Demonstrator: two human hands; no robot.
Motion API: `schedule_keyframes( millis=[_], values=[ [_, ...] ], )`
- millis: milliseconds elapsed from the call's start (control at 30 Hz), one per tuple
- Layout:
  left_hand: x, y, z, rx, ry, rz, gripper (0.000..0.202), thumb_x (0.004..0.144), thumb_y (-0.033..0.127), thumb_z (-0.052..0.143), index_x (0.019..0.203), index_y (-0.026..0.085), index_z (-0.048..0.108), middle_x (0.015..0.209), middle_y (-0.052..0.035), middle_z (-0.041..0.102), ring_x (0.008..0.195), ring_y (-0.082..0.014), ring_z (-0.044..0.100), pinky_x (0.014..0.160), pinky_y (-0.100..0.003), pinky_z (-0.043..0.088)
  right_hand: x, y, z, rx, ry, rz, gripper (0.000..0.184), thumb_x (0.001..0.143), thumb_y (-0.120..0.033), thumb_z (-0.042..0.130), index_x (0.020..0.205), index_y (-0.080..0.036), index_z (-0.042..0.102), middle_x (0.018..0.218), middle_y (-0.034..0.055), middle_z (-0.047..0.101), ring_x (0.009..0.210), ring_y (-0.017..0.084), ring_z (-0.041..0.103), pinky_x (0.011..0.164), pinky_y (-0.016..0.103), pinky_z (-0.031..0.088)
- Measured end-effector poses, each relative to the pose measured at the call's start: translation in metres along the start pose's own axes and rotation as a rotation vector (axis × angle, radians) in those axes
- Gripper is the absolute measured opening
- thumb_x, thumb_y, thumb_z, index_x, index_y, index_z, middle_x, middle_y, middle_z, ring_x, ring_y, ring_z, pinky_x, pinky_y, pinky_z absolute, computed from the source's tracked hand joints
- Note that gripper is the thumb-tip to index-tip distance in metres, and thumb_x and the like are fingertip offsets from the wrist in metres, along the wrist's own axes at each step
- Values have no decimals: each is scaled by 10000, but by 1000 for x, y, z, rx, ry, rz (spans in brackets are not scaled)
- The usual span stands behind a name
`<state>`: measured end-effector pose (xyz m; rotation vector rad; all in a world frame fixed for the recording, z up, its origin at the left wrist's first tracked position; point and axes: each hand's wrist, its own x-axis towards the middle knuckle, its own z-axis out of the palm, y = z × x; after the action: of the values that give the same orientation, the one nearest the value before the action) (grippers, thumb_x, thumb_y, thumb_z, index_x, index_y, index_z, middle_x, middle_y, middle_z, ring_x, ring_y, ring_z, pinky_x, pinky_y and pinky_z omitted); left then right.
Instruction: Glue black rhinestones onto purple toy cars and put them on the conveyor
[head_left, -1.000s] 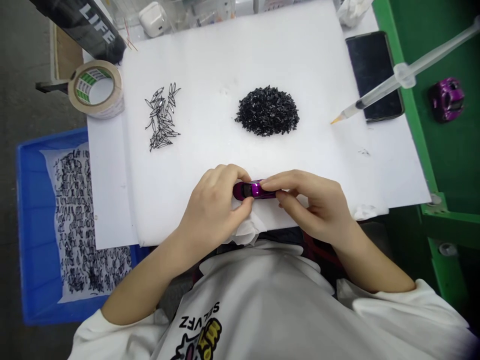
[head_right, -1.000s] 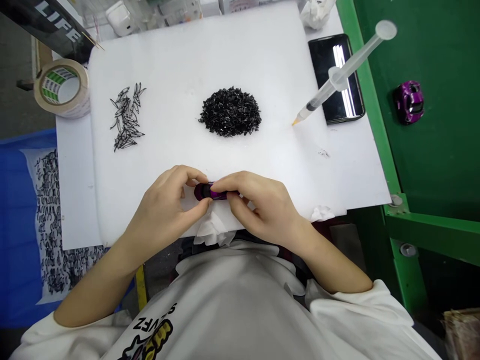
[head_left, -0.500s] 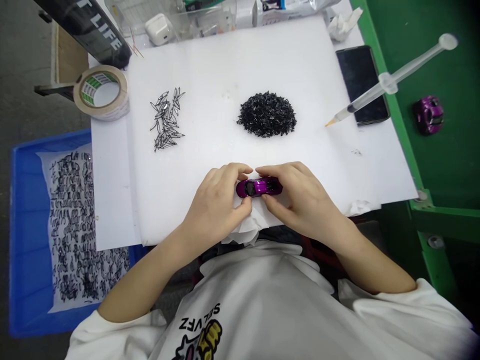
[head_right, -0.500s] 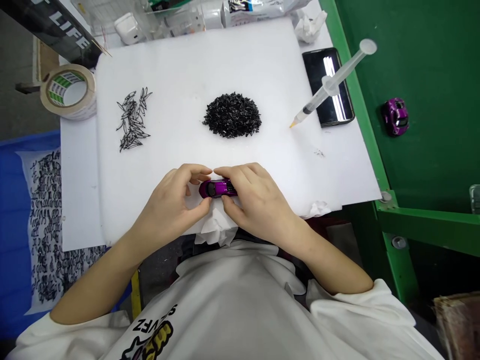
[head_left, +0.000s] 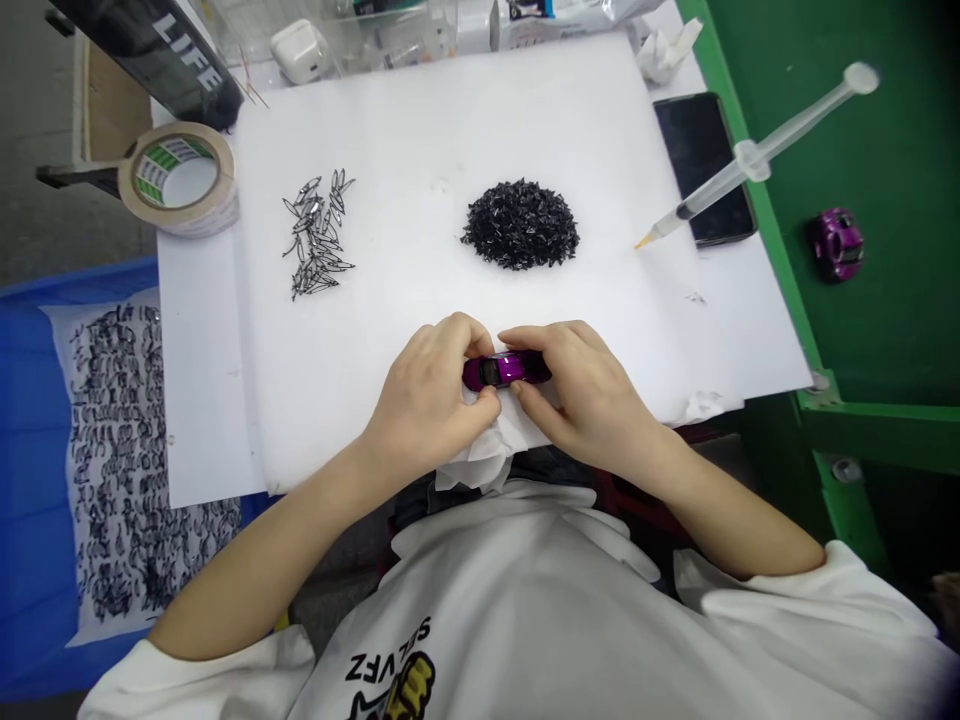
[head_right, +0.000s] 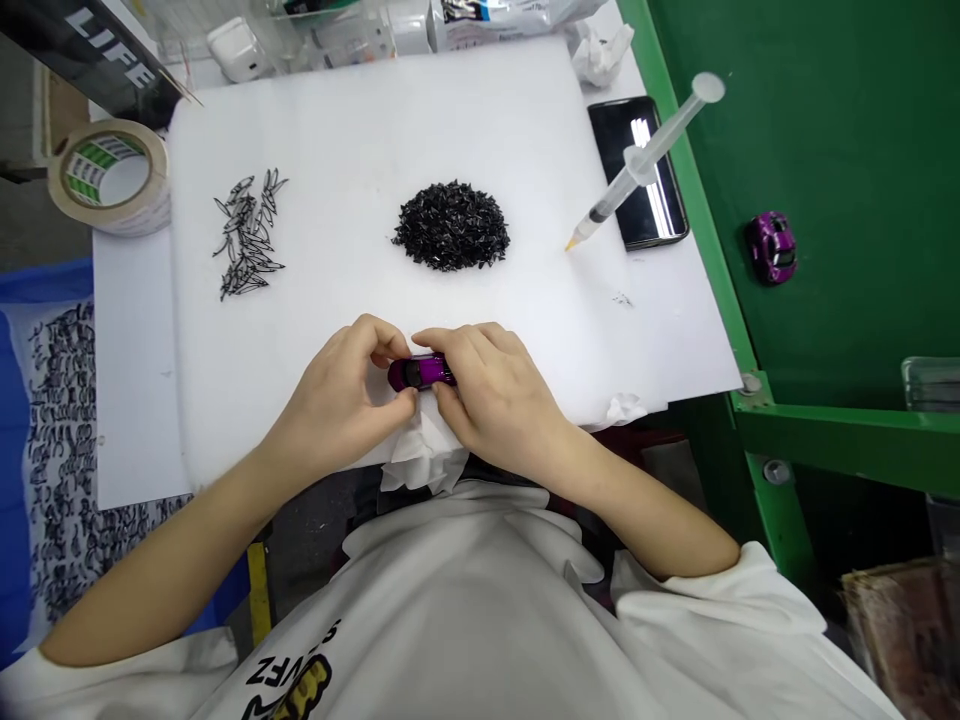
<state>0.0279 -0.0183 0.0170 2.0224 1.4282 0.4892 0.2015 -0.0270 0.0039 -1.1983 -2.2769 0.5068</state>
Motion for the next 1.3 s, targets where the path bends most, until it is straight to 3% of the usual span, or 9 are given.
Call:
schedule_keyframes(
  millis=[233,533,700,800,900,1033,1133,1233,1300],
  values=[
    [-5,-3,-9,-37,-86,11,270,709,142,545,960,196,461,952,5,553,853,-155,511,772,-298,417,-5,10,-15,138,-120,62,419,828,-190,507,1237,-183,415,1183,69,562,1071,190,515,878,372,468],
    [-2,3,-17,61,-131,-43,361,725,259,544,1069,197,454,1038,-32,584,963,-207,551,758,-325,452,-3,7,-8,8,-41,-38,366,804,-160,489,1164,-94,490,1056,127,613,961,238,548,837,417,477],
    [25,39,-29,178,-92,11,219,809,392,466,965,262,546,973,16,627,777,-189,600,637,-301,455,-40,-4,-56,-15,-24,137,403,820,-234,520,1194,-87,485,997,110,635,911,211,574,812,371,485],
    [58,84,3,217,-151,347,227,848,293,384,929,251,591,903,16,640,773,-178,606,703,-298,463,-100,-18,-104,112,-42,279,366,755,-262,626,1100,-176,538,996,52,640,899,158,593,793,288,491],
    [98,136,60,372,-223,658,332,865,205,313,1070,236,572,1069,-26,598,884,-215,607,732,-328,469,-177,-40,-143,169,96,437,345,737,-256,655,1062,-225,543,971,29,644,881,135,613,769,250,495],
    [150,190,136,498,-173,668,408,884,261,319,1275,284,435,1324,-123,391,906,-286,608,696,-374,470,-259,-77,-169,-197,818,1001,355,708,-347,659,1036,-267,546,916,18,650,861,172,632,760,301,501],
    [176,208,172,475,-164,663,431,892,325,313,1306,250,408,1333,-206,333,902,-336,602,696,-426,458,-285,-93,-179,-611,1251,1500,440,624,-475,658,1001,-274,550,872,28,647,870,251,620,781,415,469],
    [184,211,190,463,-172,659,412,890,385,310,1185,194,524,1206,-211,431,948,-364,562,718,-447,443,-288,-96,-189,-734,1221,1909,449,622,-560,603,974,-305,491,862,53,650,902,314,595,799,480,417],
    [183,209,196,451,-177,659,411,886,406,311,1062,156,586,1121,-215,472,993,-380,520,740,-455,431,-284,-92,-195,-676,1115,2044,427,640,-620,552,932,-332,431,921,78,650,954,339,573,812,484,392]
  ],
)
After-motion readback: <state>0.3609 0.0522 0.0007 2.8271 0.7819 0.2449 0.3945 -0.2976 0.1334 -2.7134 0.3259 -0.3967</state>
